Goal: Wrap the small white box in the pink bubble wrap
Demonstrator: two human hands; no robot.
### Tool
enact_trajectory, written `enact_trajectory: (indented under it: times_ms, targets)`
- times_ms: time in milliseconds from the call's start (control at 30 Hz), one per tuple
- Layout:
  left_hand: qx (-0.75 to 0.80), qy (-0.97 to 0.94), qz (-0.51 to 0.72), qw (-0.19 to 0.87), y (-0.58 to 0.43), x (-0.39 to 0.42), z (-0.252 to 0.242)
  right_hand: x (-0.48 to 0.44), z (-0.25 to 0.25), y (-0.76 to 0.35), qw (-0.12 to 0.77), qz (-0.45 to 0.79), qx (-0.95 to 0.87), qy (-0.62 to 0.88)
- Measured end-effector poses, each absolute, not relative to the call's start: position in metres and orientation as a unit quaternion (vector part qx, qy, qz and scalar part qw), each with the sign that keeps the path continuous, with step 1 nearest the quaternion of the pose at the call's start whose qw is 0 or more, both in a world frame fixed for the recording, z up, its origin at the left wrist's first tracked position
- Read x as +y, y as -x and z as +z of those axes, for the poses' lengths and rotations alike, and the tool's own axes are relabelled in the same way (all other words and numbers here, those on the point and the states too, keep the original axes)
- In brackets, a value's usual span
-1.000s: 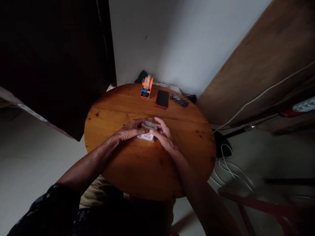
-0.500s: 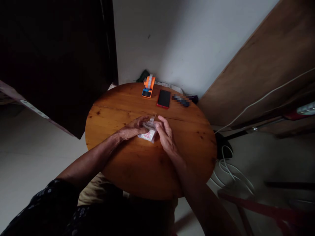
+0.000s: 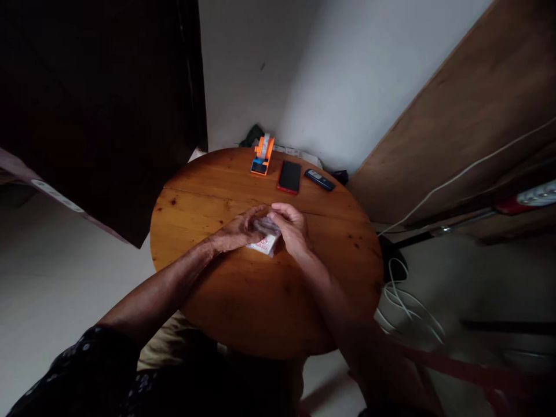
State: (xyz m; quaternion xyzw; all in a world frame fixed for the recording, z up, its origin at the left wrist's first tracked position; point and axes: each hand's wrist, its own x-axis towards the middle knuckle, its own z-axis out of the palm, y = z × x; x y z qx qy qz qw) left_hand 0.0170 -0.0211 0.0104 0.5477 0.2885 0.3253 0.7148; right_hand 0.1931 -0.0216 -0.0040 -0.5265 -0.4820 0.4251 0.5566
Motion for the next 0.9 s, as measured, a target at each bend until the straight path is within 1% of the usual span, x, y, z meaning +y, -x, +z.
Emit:
enact_trajectory:
  times_ms: [100,267,667,900]
  targets:
    - [0.293,-0.530,0.335,0.722,-0.017,-0.022,0.011,-0.019,-0.010,-0.192,0.588,0.388,-0.467,0.534]
    - [0.294,-0.506,0.343,0.735,-0.017,-0.021,0.009,-0.020,-0.014,-0.195,0.604,0.362,-0.486,0.518]
    - [0.297,-0.501,0.340,0.738,-0.016,-0.016,0.007,-0.037,-0.001,-0.196,0.564,0.288,-0.602,0.488]
    - [0.305,-0.525,0.362,0.707,-0.015,-0.013,0.004,-0.041,0.002,-0.191,0.553,0.284,-0.621,0.476]
